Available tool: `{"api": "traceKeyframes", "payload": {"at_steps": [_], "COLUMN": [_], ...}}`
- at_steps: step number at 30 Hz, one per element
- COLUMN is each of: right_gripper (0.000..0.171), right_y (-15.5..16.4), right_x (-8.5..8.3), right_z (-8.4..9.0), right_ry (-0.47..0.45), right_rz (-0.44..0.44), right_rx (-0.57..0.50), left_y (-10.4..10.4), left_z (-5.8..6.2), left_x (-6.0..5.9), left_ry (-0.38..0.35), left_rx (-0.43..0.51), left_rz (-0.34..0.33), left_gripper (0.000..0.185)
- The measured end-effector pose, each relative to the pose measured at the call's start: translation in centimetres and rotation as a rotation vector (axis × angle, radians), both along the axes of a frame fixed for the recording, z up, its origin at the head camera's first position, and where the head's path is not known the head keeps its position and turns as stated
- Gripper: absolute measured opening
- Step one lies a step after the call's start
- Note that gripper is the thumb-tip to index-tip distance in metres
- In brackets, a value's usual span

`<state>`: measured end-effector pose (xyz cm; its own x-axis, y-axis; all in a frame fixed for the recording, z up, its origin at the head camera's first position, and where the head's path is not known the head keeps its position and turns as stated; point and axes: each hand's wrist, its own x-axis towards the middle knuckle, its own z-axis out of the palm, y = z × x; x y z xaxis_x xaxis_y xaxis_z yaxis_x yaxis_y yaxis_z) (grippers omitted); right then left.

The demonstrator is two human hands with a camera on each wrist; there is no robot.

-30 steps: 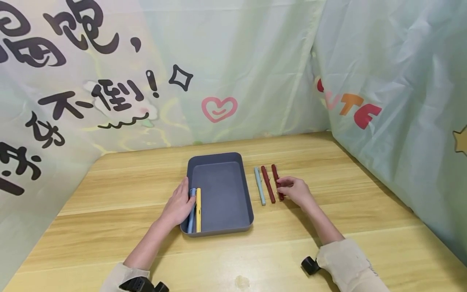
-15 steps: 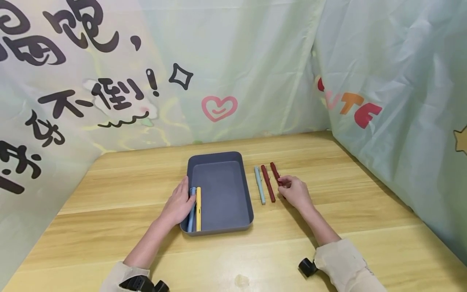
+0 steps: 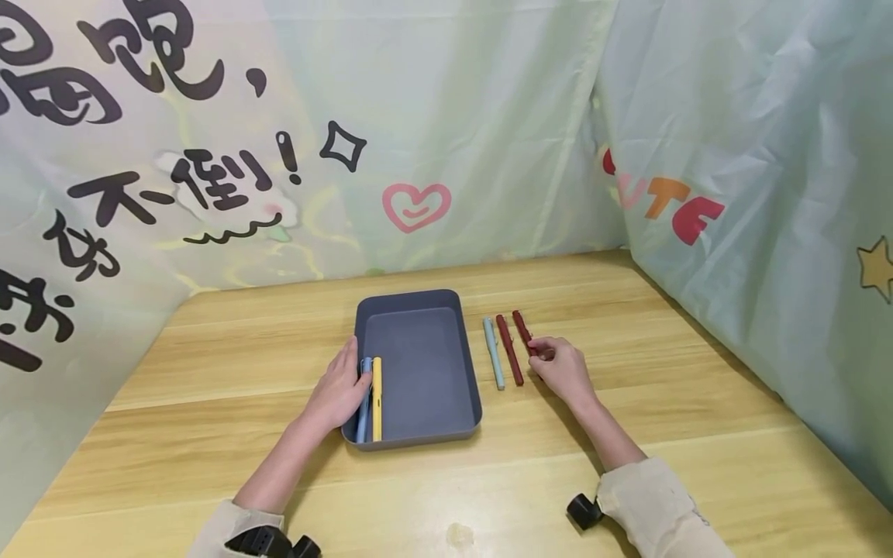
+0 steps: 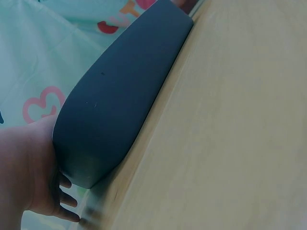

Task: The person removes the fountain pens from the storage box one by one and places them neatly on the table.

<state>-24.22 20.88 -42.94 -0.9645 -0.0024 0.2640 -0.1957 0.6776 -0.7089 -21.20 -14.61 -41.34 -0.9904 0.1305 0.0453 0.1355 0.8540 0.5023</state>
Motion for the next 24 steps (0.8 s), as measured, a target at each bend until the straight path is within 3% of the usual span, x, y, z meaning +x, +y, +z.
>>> {"api": "traceKeyframes", "payload": {"at_steps": [17, 24], "right_gripper": [0.025, 0.023], "right_y": [-0.24, -0.43], "right_x": [0.01, 0.33], "right_z": [0.1, 0.43], "right_ry": [-0.023, 0.026], "right_rz": [-0.023, -0.016], "right_rx": [-0.063, -0.076], "left_y": [-0.22, -0.09], "left_z": [0.0, 0.01], "left_x": [-0.08, -0.12], "left_ry": [0.002, -0.008], "left_rx": [0.001, 0.009], "left_rz": [0.003, -0.001], "left_gripper": [0.066, 0.066]}}
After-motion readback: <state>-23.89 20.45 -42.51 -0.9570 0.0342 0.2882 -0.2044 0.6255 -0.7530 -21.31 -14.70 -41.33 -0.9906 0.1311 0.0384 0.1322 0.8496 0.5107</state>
